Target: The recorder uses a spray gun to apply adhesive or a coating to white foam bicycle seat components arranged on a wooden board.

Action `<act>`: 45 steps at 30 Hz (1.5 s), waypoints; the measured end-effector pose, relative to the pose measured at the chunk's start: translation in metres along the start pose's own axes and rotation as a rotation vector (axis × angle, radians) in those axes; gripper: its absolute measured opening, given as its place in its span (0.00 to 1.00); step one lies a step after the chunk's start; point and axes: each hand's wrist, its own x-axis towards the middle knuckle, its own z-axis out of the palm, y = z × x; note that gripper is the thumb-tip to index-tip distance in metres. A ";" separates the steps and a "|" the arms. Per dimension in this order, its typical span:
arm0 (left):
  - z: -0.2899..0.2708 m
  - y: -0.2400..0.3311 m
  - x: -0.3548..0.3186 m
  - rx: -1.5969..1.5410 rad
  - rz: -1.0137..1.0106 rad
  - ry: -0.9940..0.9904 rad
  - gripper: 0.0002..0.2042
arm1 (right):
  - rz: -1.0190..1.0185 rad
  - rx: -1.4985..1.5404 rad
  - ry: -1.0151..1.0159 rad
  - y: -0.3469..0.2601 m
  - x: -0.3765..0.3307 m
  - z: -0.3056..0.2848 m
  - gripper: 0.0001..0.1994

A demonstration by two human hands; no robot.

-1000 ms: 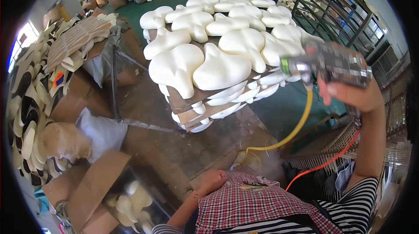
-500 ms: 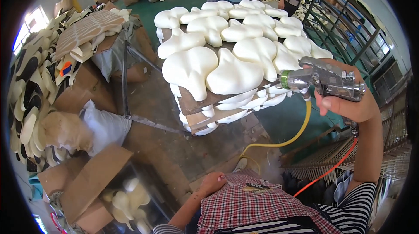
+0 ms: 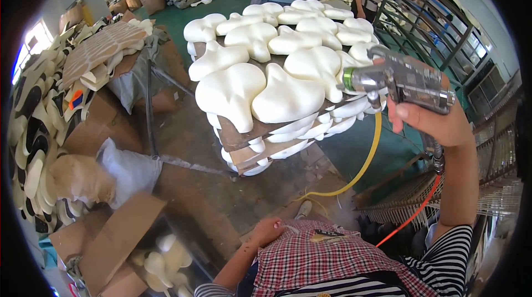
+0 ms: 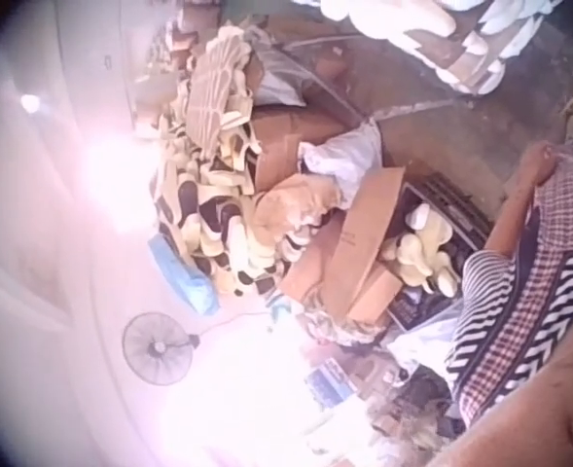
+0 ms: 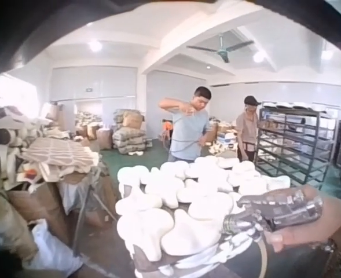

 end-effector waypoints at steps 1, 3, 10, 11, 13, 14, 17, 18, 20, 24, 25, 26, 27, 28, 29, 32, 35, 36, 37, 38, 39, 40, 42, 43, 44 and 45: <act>-0.003 0.003 0.001 0.006 0.005 -0.008 0.18 | 0.044 0.000 0.066 0.002 0.000 0.000 0.31; -0.008 0.011 0.002 -0.002 0.038 -0.005 0.16 | 0.093 -0.002 0.060 -0.001 -0.012 -0.003 0.31; -0.007 0.024 0.024 0.005 0.096 0.000 0.13 | 0.099 -0.002 -0.023 0.008 -0.019 -0.024 0.28; -0.006 0.027 0.028 0.021 0.116 0.012 0.13 | 0.121 0.000 0.041 0.012 -0.018 -0.029 0.28; -0.007 0.035 0.036 0.035 0.132 0.021 0.13 | 0.151 -0.009 0.081 0.017 -0.020 -0.042 0.29; -0.009 0.039 0.042 0.066 0.155 0.051 0.12 | 0.154 -0.005 0.078 0.026 -0.023 -0.049 0.29; -0.025 0.064 0.052 -0.011 0.187 0.172 0.10 | 0.116 0.079 0.180 0.063 -0.037 -0.074 0.36; -0.035 0.077 0.052 -0.116 0.201 0.269 0.09 | 0.115 0.100 0.161 0.080 -0.040 -0.081 0.36; -0.060 0.117 0.058 -0.313 0.364 0.503 0.08 | 0.114 0.142 0.345 0.111 -0.051 -0.100 0.39; -0.140 0.197 0.091 0.179 0.622 0.977 0.09 | 0.278 0.171 0.339 0.185 -0.067 -0.129 0.39; -0.160 0.214 0.103 0.255 0.607 1.029 0.10 | 0.277 0.190 0.309 0.203 -0.064 -0.136 0.39; -0.177 0.228 0.119 0.331 0.598 1.075 0.11 | 0.298 0.222 0.305 0.220 -0.063 -0.144 0.39; -0.191 0.235 0.141 0.371 0.561 1.091 0.13 | 0.322 0.255 0.303 0.237 -0.061 -0.152 0.39; -0.204 0.238 0.157 0.415 0.520 1.112 0.14 | 0.322 0.276 0.278 0.247 -0.058 -0.160 0.39; -0.214 0.236 0.173 0.430 0.489 1.120 0.14 | 0.346 0.299 0.289 0.259 -0.053 -0.168 0.38; -0.230 0.230 0.211 0.548 0.317 1.110 0.16 | 0.366 0.353 0.275 0.286 -0.037 -0.192 0.38; -0.233 0.232 0.228 0.611 0.087 0.999 0.18 | 0.388 0.369 0.267 0.306 -0.029 -0.212 0.35; -0.231 0.234 0.232 0.612 0.077 0.995 0.18 | 0.394 0.373 0.259 0.312 -0.026 -0.218 0.35; -0.228 0.235 0.235 0.633 0.061 0.969 0.18 | 0.411 0.378 0.251 0.318 -0.024 -0.223 0.35; -0.226 0.237 0.237 0.653 0.045 0.945 0.18 | 0.427 0.382 0.243 0.322 -0.022 -0.227 0.35; -0.224 0.240 0.239 0.653 0.035 0.944 0.18 | 0.429 0.385 0.234 0.326 -0.021 -0.230 0.35; -0.222 0.243 0.239 0.658 0.044 0.936 0.18 | 0.440 0.384 0.227 0.330 -0.019 -0.233 0.35; -0.221 0.246 0.237 0.663 0.045 0.929 0.18 | 0.450 0.386 0.213 0.338 -0.016 -0.237 0.35; -0.223 0.246 0.235 0.644 0.060 0.978 0.17 | 0.430 0.382 0.196 0.342 -0.014 -0.239 0.35; -0.224 0.247 0.232 0.626 0.076 1.027 0.15 | 0.409 0.377 0.181 0.345 -0.012 -0.242 0.35; -0.225 0.249 0.228 0.629 0.069 1.029 0.15 | 0.407 0.382 0.175 0.348 -0.011 -0.244 0.35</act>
